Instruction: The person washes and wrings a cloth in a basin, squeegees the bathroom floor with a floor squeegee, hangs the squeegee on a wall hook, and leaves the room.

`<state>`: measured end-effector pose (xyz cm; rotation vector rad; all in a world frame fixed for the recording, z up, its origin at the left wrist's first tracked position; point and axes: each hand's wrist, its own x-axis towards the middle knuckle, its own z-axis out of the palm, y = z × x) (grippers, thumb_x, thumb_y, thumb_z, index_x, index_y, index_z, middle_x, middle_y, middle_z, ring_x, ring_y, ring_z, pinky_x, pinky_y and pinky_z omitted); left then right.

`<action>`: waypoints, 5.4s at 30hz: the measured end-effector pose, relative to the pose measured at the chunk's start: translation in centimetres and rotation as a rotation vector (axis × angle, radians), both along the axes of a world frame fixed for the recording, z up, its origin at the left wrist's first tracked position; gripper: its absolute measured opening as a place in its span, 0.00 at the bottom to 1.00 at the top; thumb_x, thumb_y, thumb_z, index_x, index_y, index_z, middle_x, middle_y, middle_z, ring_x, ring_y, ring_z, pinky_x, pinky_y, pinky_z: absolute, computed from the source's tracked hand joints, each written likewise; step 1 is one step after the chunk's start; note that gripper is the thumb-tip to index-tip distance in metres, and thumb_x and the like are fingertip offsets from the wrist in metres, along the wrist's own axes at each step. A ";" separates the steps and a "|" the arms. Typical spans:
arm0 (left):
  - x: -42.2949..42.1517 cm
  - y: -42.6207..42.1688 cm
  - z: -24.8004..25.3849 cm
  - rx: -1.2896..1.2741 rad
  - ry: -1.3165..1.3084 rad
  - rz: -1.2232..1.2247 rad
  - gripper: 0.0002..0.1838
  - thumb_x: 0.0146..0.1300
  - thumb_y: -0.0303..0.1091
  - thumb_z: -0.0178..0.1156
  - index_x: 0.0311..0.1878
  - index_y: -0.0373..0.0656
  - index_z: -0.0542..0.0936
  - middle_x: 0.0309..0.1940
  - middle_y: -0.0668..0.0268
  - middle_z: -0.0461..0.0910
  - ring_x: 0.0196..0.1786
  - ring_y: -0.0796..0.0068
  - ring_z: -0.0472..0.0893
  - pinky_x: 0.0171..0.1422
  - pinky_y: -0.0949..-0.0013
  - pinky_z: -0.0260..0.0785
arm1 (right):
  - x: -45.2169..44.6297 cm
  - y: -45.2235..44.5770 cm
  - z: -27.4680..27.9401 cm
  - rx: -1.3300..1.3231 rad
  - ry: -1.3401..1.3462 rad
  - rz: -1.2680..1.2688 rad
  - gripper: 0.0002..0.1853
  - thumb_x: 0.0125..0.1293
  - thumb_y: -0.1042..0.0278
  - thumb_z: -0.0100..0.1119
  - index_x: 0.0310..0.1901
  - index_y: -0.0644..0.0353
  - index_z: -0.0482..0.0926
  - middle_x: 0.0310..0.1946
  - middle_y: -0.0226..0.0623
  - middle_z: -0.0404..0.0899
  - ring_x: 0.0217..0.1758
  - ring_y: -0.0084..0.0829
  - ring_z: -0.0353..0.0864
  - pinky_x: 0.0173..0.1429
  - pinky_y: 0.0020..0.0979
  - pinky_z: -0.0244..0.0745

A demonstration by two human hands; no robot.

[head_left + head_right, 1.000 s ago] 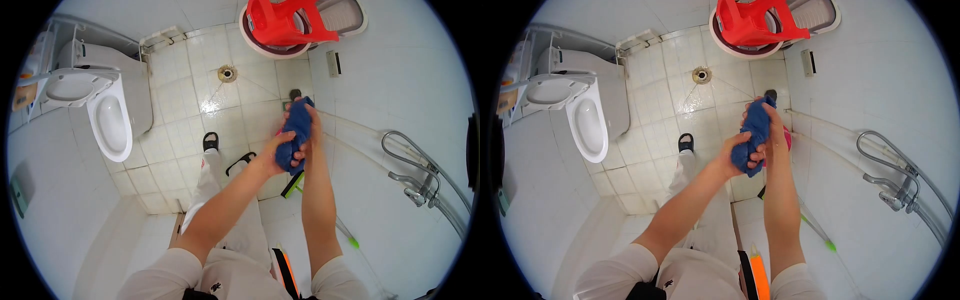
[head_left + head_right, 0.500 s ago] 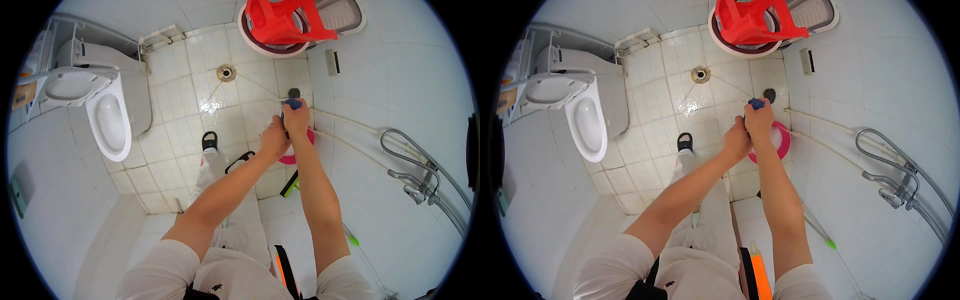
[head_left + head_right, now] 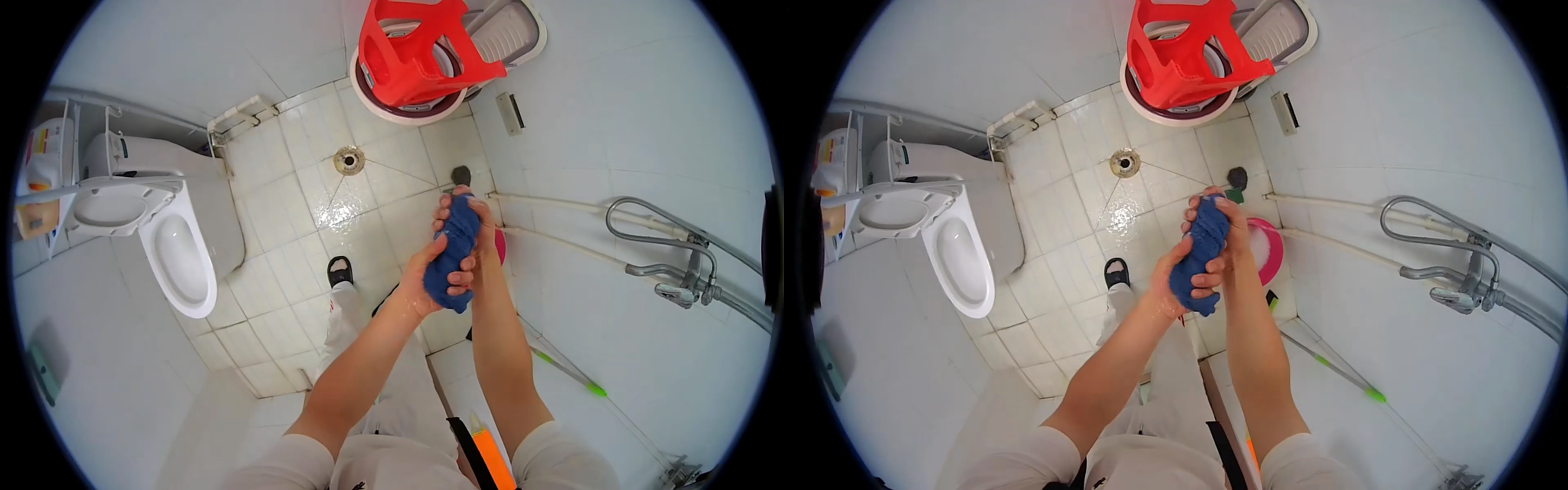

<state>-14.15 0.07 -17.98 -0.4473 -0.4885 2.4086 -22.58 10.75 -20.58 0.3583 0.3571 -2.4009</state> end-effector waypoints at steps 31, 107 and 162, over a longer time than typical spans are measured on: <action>2.5 -0.4 -1.8 -0.194 0.102 -0.176 0.30 0.63 0.47 0.59 0.61 0.38 0.66 0.49 0.58 0.72 0.35 0.71 0.73 0.36 0.67 0.70 | 2.0 1.6 4.5 0.242 -0.120 0.034 0.21 0.62 0.56 0.58 0.54 0.56 0.72 0.46 0.44 0.78 0.45 0.37 0.78 0.50 0.45 0.77; 1.9 0.8 5.2 -0.633 0.025 -0.487 0.13 0.59 0.33 0.59 0.45 0.42 0.70 0.23 0.63 0.71 0.18 0.77 0.67 0.19 0.74 0.57 | 2.3 2.6 6.4 0.410 0.240 0.145 0.11 0.57 0.76 0.58 0.26 0.57 0.65 0.22 0.34 0.69 0.22 0.27 0.71 0.27 0.32 0.72; 1.4 3.3 -8.9 -1.801 0.410 -0.552 0.08 0.53 0.31 0.62 0.26 0.36 0.76 0.19 0.60 0.78 0.16 0.69 0.75 0.19 0.66 0.63 | 2.3 -0.4 -4.1 1.678 0.650 -0.036 0.09 0.58 0.70 0.57 0.38 0.62 0.72 0.22 0.52 0.78 0.25 0.52 0.79 0.32 0.42 0.76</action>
